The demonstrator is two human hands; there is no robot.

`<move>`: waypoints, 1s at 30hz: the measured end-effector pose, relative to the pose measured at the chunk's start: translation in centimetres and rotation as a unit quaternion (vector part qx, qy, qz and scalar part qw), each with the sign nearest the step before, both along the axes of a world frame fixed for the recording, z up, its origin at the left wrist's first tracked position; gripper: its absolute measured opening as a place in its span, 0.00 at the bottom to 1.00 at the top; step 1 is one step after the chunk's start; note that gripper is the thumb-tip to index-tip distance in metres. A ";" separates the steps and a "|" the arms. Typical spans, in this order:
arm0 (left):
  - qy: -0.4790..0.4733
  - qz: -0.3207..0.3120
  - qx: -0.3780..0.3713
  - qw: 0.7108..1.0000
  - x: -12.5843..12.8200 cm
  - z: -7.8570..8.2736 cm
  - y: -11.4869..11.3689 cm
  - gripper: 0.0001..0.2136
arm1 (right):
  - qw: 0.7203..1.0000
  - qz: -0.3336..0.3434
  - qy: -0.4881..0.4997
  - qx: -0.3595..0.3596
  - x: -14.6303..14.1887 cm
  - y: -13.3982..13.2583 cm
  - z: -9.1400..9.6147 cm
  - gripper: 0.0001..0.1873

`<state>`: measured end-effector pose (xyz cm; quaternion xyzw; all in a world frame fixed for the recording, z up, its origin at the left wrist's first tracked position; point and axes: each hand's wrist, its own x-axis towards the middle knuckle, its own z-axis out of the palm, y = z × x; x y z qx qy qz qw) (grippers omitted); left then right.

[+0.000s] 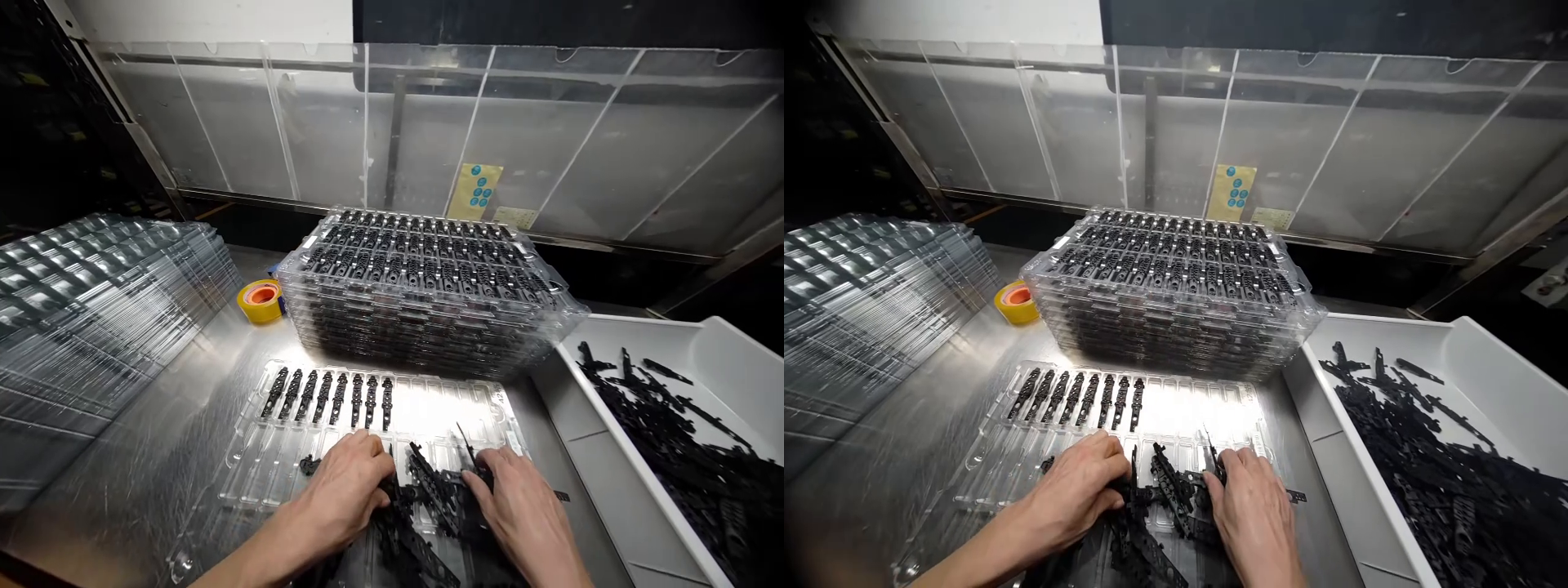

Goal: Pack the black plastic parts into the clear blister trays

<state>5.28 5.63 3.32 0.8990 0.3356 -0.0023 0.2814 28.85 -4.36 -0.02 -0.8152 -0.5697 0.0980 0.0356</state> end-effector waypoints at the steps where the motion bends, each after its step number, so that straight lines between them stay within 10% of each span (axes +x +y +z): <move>1: -0.009 0.004 -0.015 1.000 0.0 0.2 -0.1 0.05 | 1.000 -0.011 0.019 0.008 0.1 -0.3 -0.1 0.12; 7: -0.141 0.093 -0.207 0.964 0.0 2.8 2.1 0.03 | 0.987 -0.033 0.144 0.059 0.4 -0.2 1.7 0.17; 11: -0.181 0.225 -0.114 0.951 1.2 1.8 5.3 0.08 | 0.989 0.034 0.140 0.031 0.7 2.1 3.9 0.19; 16: -0.128 0.153 -0.064 0.978 3.7 -0.4 8.3 0.10 | 0.991 0.124 0.025 -0.047 0.3 7.0 6.1 0.21; 22: -0.079 0.116 -0.024 0.990 7.2 -2.3 9.7 0.14 | 0.982 0.185 0.012 -0.038 -1.8 11.7 3.9 0.17; 30: -0.045 0.107 0.100 0.988 7.1 -3.3 7.4 0.12 | 0.986 0.159 0.029 0.046 -2.2 11.2 0.8 0.13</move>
